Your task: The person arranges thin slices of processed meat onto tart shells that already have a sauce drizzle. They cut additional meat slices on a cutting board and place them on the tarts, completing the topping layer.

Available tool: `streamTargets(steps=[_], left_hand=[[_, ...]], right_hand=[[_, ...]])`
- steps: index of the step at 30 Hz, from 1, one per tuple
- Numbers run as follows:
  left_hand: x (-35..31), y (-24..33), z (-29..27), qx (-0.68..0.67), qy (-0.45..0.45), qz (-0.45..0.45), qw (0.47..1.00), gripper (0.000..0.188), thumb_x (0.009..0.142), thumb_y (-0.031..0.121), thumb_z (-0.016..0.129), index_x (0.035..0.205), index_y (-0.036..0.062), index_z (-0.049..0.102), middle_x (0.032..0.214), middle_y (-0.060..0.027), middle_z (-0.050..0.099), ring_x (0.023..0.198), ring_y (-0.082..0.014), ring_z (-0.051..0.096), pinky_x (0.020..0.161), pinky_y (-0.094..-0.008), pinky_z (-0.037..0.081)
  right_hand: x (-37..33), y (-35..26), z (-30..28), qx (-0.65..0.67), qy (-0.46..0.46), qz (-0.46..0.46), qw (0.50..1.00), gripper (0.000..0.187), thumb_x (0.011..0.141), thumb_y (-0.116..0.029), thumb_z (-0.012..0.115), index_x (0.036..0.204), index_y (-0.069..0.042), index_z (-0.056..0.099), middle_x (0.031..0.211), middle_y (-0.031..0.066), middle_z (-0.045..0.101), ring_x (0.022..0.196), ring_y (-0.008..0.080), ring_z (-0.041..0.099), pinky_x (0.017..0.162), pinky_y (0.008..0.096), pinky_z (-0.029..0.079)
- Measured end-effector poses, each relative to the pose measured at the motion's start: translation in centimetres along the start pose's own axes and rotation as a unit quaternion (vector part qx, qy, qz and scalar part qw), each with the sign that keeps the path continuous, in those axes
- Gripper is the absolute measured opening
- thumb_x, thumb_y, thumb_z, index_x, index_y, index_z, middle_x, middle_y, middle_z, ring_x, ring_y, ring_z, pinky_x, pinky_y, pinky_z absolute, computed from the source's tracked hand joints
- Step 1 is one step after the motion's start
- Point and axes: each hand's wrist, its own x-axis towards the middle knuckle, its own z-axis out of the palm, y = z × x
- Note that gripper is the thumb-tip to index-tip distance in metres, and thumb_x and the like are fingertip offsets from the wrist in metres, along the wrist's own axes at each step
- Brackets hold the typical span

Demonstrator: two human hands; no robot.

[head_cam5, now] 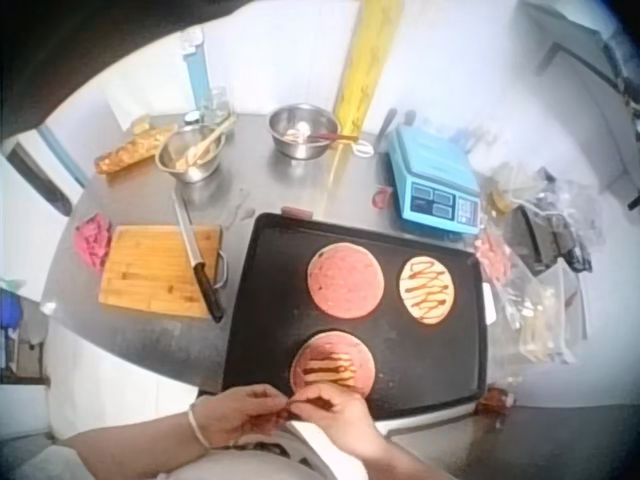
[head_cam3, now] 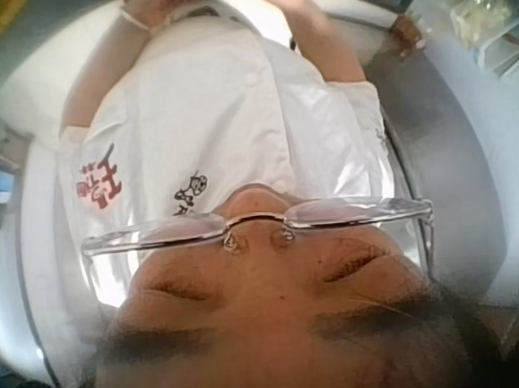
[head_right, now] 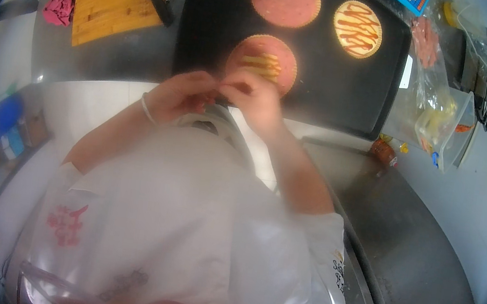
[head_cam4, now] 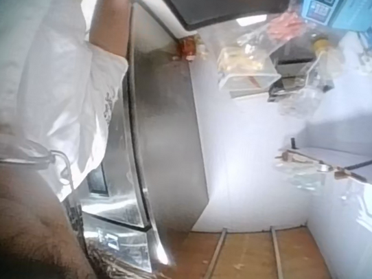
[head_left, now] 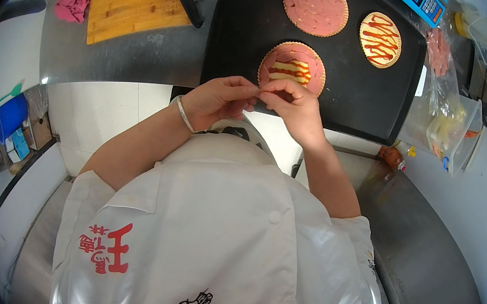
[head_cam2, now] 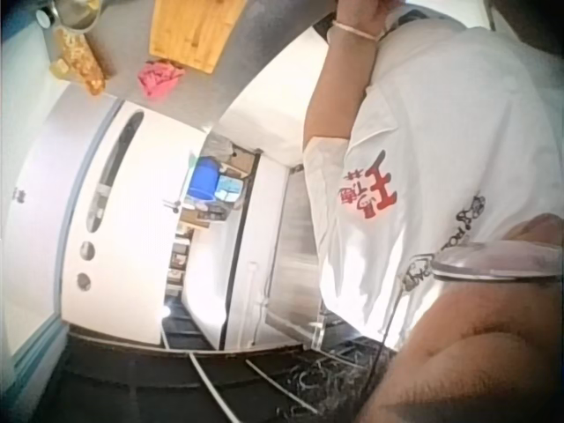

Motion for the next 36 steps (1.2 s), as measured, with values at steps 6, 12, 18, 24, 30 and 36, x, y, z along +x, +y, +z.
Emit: streamTargets(steps=[6,12,18,24,30,36], left_hand=[[-0.4,0.3,0.6,-0.05,-0.004,-0.009,0.999,0.023,0.098,0.017,0.059,0.116,0.0057,0.068,0.091,-0.0033,0.067,0.078,-0.0116,0.061,0.073,-0.0256,0.053],[-0.1,-0.2,0.0,-0.039,0.002,0.004,0.999,0.02,0.097,0.014,0.06,0.114,0.0046,0.066,0.096,-0.0083,0.067,0.082,-0.0143,0.062,0.074,-0.0261,0.053],[-0.3,-0.2,0.0,-0.028,0.029,0.005,0.999,0.017,0.095,0.012,0.065,0.111,0.006,0.064,0.101,-0.0097,0.067,0.085,-0.0154,0.062,0.075,-0.0253,0.053],[-0.2,-0.2,0.0,-0.005,0.057,0.006,0.998,0.02,0.093,0.011,0.068,0.112,0.006,0.064,0.107,-0.0103,0.065,0.09,-0.0169,0.061,0.075,-0.0244,0.054],[-0.1,-0.2,0.5,-0.02,0.065,0.022,0.997,0.017,0.093,0.01,0.068,0.109,0.0058,0.066,0.1,-0.0096,0.065,0.087,-0.0166,0.061,0.075,-0.024,0.054],[1.0,-1.2,-0.9,0.018,0.017,0.007,1.0,0.014,0.091,0.013,0.071,0.101,0.008,0.063,0.091,-0.004,0.065,0.081,-0.0109,0.061,0.068,-0.0219,0.05]], right_hand=[[3.3,2.1,-4.1,-0.263,0.124,-0.168,0.942,0.014,0.088,0.0,0.066,0.101,-0.001,0.071,0.098,0.0088,0.069,0.086,0.0191,0.069,0.079,0.0294,0.054],[6.8,3.1,-4.3,-0.327,0.095,-0.102,0.935,0.016,0.081,-0.011,0.073,0.097,-0.007,0.071,0.098,0.0107,0.07,0.092,0.0274,0.067,0.084,0.0374,0.052],[7.4,2.2,-3.3,-0.392,0.096,-0.101,0.909,0.019,0.079,-0.012,0.076,0.094,-0.007,0.067,0.092,0.0087,0.07,0.087,0.027,0.068,0.078,0.0376,0.052],[7.8,3.4,-3.2,-0.422,0.117,-0.146,0.887,0.014,0.076,-0.01,0.072,0.089,-0.007,0.068,0.09,0.0111,0.069,0.09,0.0307,0.065,0.077,0.0421,0.05],[5.9,3.2,-2.5,-0.388,0.139,-0.197,0.89,0.013,0.081,-0.007,0.072,0.093,-0.005,0.066,0.088,0.008,0.067,0.081,0.0239,0.066,0.074,0.0337,0.052],[-0.1,1.2,0.1,-0.059,-0.033,0.008,0.998,0.012,0.089,-0.007,0.067,0.099,0.001,0.068,0.092,0.0055,0.068,0.088,0.0148,0.065,0.078,0.0287,0.052]])
